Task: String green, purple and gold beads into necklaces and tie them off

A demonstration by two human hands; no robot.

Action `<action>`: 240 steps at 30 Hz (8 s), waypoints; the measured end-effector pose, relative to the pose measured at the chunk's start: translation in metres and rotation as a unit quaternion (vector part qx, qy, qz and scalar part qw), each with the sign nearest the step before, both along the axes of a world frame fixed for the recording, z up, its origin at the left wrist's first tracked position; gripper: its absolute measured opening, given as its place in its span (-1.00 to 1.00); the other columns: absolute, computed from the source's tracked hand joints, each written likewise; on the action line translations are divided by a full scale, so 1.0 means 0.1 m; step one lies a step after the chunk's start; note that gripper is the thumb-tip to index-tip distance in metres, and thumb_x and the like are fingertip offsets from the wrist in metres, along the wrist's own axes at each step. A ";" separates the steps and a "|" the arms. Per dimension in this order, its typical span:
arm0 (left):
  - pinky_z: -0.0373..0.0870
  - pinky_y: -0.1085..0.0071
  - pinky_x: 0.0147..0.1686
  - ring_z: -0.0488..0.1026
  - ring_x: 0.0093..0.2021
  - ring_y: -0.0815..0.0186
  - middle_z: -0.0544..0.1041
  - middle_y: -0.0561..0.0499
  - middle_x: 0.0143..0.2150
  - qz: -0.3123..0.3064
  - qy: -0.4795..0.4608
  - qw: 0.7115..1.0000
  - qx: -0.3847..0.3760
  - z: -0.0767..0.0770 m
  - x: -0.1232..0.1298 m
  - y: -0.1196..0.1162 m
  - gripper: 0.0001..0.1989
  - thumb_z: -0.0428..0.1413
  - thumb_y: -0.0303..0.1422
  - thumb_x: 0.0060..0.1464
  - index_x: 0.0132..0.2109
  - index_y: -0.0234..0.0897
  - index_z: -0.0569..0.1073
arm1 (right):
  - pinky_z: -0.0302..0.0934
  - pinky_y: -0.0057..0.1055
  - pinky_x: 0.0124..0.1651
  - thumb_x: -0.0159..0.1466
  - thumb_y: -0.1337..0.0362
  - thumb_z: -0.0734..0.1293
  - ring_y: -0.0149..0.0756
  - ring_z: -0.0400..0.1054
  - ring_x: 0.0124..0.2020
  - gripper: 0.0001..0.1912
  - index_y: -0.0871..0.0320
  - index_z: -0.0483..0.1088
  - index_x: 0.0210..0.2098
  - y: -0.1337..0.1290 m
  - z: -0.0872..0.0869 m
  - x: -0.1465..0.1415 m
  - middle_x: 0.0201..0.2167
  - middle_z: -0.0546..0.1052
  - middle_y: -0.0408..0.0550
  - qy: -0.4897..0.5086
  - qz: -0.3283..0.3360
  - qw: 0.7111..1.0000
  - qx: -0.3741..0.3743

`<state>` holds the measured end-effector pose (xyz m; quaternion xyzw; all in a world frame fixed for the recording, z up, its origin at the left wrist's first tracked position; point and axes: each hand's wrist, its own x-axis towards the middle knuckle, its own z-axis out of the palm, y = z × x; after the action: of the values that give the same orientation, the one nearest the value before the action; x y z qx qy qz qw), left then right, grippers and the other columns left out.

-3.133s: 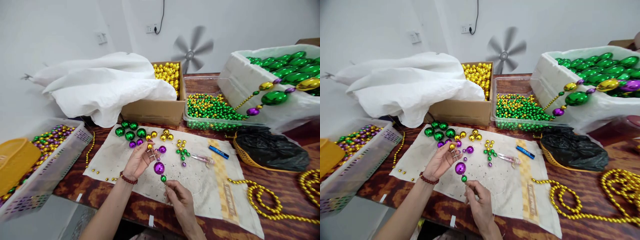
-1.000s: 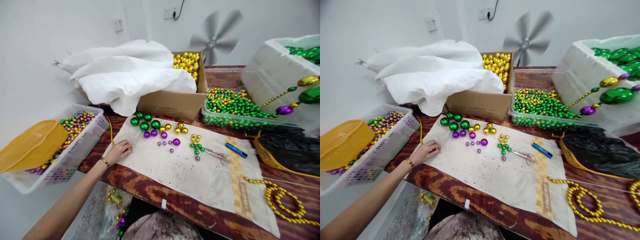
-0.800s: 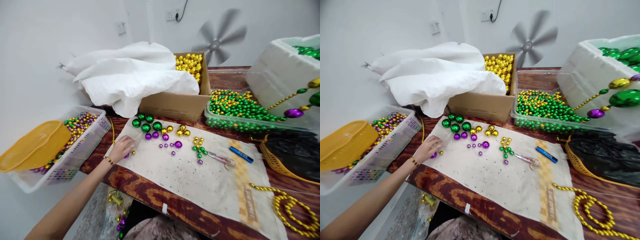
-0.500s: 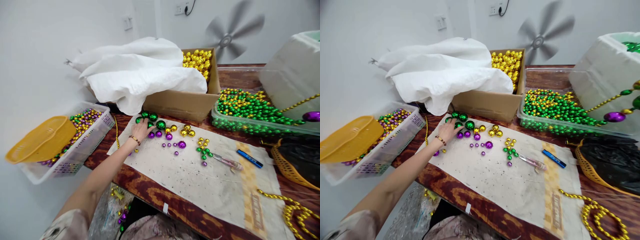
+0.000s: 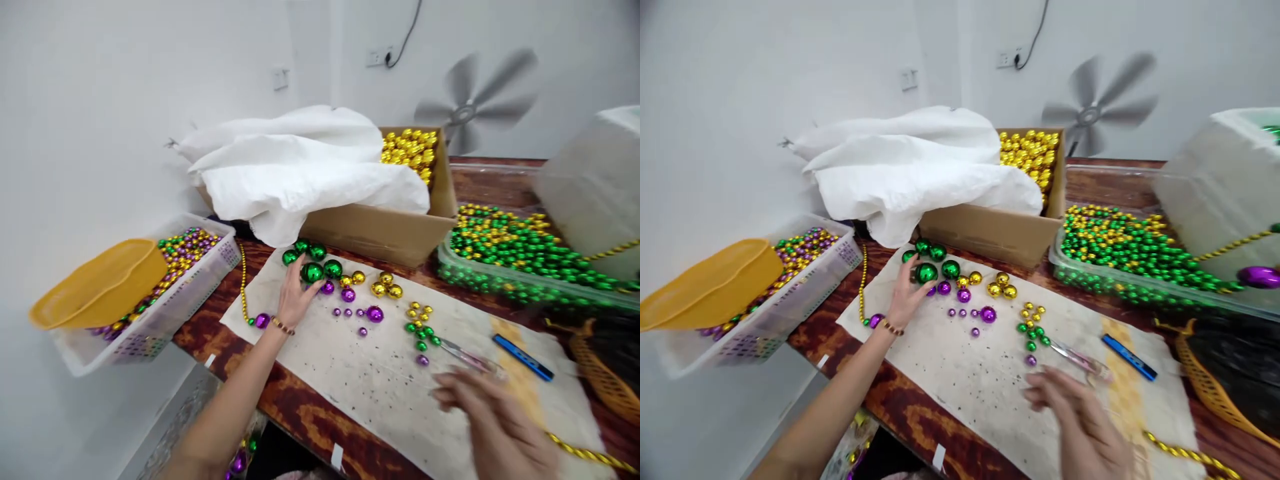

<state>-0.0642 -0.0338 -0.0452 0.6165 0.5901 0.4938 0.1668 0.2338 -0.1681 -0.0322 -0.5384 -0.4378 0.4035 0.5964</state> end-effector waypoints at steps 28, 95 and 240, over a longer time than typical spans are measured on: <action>0.47 0.42 -0.09 0.50 -0.06 0.24 0.56 -0.10 0.01 -0.162 -0.406 0.897 -0.060 0.31 0.39 -0.57 -0.55 0.33 -0.31 -0.03 0.06 -0.17 0.56 | 0.27 -0.51 -0.42 0.39 0.16 0.19 -0.41 0.44 -0.62 -0.76 0.13 0.39 -0.29 -0.08 -0.76 -0.83 -0.34 0.61 -0.09 -0.061 0.243 0.963 -0.103; 0.52 0.28 -0.09 0.51 -0.04 0.12 0.55 -0.15 0.05 -0.209 -0.424 0.877 -0.088 0.47 0.38 -0.70 -0.52 0.35 -0.24 -0.05 0.07 -0.15 0.56 | 0.26 -0.54 -0.58 0.40 0.07 0.21 -0.46 0.37 -0.68 -0.70 0.15 0.41 -0.28 -0.03 -0.61 -1.01 -0.38 0.58 -0.08 0.006 0.227 0.973 -0.049; 0.50 0.27 -0.18 0.56 -0.13 0.17 0.57 -0.13 -0.01 -0.241 -0.472 0.783 -0.325 0.28 0.53 -0.57 -0.64 0.20 -0.17 0.13 0.02 -0.24 0.48 | 0.27 -0.47 -0.42 0.27 0.08 0.36 -0.31 0.46 -0.44 -0.71 0.21 0.44 -0.29 0.30 -0.28 -0.73 -0.41 0.57 -0.01 0.131 -0.013 0.990 -0.049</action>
<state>-0.0112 -0.0908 -0.0175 0.3384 0.3952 0.4458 0.7284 0.1606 -0.1381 -0.0600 -0.5148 -0.3291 0.4836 0.6267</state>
